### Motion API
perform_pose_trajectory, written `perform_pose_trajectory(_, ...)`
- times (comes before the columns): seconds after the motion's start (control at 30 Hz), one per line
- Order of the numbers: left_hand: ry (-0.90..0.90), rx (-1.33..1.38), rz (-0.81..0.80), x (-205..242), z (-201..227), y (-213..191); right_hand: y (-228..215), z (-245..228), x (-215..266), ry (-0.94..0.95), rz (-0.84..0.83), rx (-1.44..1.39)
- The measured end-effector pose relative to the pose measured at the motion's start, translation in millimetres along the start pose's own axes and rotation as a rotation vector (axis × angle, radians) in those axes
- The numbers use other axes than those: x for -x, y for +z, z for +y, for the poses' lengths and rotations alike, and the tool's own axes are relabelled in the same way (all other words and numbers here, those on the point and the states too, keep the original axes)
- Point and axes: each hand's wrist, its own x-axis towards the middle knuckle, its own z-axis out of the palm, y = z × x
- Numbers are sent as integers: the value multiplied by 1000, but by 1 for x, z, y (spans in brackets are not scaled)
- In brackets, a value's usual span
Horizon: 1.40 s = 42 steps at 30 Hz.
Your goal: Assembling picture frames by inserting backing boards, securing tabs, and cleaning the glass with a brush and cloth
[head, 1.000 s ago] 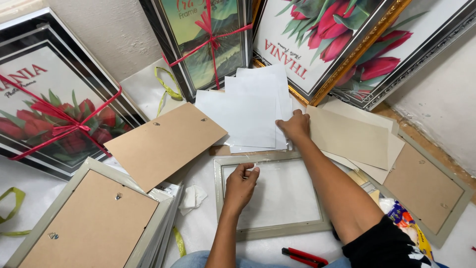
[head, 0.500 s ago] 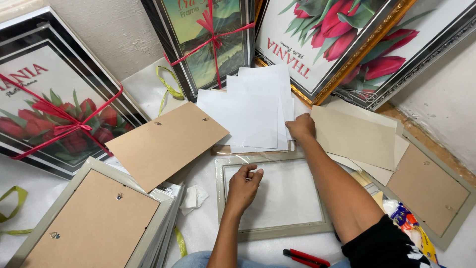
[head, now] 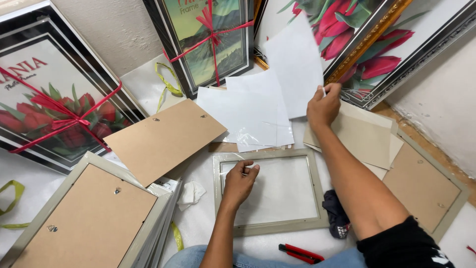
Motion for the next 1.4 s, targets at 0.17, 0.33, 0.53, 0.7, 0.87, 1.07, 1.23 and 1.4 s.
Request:
perform_pose_trajectory(0.17,51,77,-92,11,10,1,-44,-9,-8,60,104,-363)
perform_pose_trajectory(0.33,101,479,-374,13,-4,7,-155,-77,121,377,-546,-688)
perform_pose_trajectory(0.53,119,761,-90,4,-19,-21,-201,-77,171,517,-833,-731)
perform_pose_trajectory(0.7,126,458,76,34,6,-67,-187,-25,113,752,-685,-893)
perform_pose_trajectory(0.87,30,-102,154,33,12,-76,-185,-11,86,528,-845,-429)
perform_pose_trajectory(1.07,-18,-476,40,21,1,-65,-136,33,104,249,-1119,121)
perform_pose_trajectory(1.23,-68,-629,14,13,-11,-57,-101,86,110,-1,-1204,540)
perform_pose_trajectory(1.4,-53,-713,115,27,14,-49,-108,80,113,35,-1272,640)
